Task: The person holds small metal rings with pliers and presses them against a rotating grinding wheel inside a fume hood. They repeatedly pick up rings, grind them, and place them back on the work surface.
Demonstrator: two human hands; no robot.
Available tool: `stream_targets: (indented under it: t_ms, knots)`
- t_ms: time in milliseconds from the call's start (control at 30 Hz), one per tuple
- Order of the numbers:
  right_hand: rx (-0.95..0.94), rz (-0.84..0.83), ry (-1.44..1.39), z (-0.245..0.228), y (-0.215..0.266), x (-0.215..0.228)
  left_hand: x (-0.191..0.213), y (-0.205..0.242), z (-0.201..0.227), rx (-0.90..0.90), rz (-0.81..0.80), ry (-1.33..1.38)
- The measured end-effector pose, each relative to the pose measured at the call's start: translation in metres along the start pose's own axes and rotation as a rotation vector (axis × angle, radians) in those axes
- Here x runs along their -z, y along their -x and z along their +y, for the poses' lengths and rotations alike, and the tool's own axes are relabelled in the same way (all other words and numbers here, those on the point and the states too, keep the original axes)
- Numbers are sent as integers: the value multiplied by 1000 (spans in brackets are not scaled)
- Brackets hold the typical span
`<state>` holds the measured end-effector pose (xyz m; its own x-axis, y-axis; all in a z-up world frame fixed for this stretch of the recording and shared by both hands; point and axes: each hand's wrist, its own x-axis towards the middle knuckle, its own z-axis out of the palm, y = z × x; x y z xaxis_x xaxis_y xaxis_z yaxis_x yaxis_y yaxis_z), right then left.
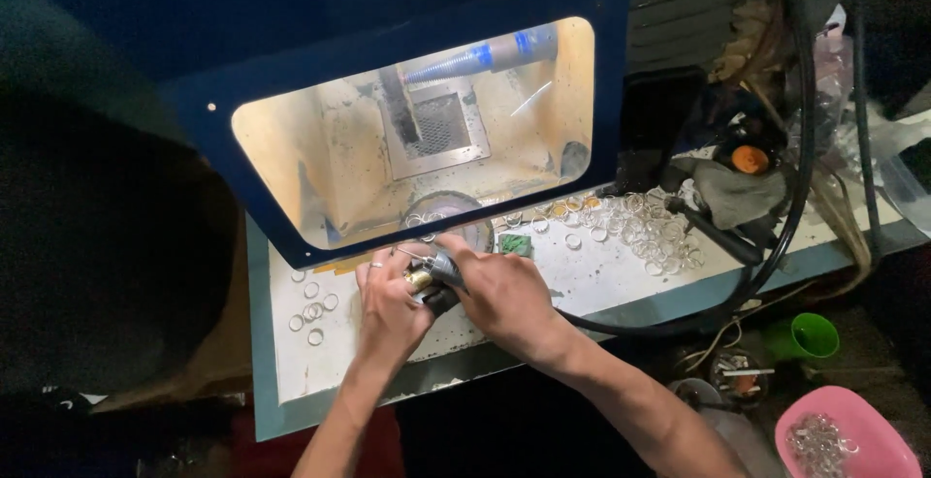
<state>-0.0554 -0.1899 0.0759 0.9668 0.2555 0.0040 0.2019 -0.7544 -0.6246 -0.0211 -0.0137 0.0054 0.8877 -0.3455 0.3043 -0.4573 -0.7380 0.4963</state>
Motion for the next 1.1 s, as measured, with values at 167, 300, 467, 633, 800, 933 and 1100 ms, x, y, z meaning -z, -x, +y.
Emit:
stream_targets:
  t_ms: [167, 300, 467, 633, 800, 933, 1100]
  knots:
    - [37, -6, 61, 0, 3, -2, -5, 1, -6, 13, -12, 36]
    - [46, 0, 65, -3, 9, -1, -7, 3, -6, 12, 0, 45]
    - [74, 85, 119, 0, 16, -9, -11, 2, -13, 39, 21, 17]
    - [26, 203, 252, 7, 38, -8, -1, 0, 1, 20, 19, 20]
    - [-162, 61, 152, 24, 60, 2, -21, 2, -21, 24, 3, -1]
    - [-287, 73, 192, 47, 71, 7, -10, 1, -4, 31, 17, -16]
    - [-488, 201, 308, 71, 74, 15, -6, -1, 3, 50, 18, -15]
